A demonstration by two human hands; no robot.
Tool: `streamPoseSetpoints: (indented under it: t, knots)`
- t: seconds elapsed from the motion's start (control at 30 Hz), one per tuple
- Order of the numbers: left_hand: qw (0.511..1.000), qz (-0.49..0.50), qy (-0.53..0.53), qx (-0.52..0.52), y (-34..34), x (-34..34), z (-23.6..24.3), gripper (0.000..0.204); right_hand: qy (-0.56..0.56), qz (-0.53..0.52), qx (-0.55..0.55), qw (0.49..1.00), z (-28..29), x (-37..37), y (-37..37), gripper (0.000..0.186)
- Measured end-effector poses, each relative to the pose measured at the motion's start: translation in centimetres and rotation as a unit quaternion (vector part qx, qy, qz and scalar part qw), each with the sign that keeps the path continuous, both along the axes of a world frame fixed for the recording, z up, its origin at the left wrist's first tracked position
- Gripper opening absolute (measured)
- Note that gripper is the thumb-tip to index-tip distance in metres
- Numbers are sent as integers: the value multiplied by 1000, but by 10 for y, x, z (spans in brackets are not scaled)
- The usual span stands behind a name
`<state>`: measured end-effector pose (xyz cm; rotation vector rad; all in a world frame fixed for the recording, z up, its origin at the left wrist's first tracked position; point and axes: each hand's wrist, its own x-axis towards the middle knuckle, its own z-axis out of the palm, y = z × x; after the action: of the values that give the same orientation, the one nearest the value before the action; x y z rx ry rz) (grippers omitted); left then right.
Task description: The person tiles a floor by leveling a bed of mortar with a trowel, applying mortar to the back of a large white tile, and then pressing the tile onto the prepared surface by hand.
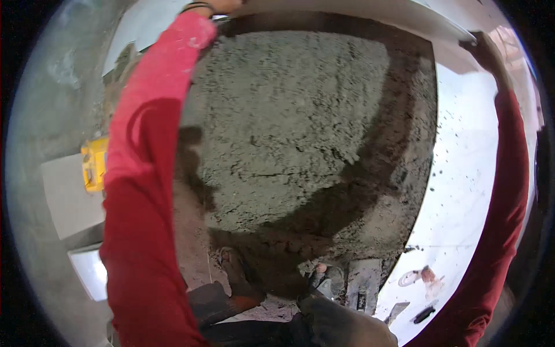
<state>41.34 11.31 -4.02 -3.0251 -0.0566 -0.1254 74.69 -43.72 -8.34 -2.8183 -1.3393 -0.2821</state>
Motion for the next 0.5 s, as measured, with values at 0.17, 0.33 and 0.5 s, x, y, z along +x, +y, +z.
streamPoseSetpoints:
  t: [0.17,0.33,0.5]
  knots:
    - [997,2,72,41,31,-17,-12,29,41,33,46,998,1,-48,36,37]
    - [997,6,71,-2,16,-66,-8,32,107,75,16,991,16,-90,18,33]
    - [997,-48,66,-9,-21,-134,8,27,121,49,14,991,18,-161,-30,30]
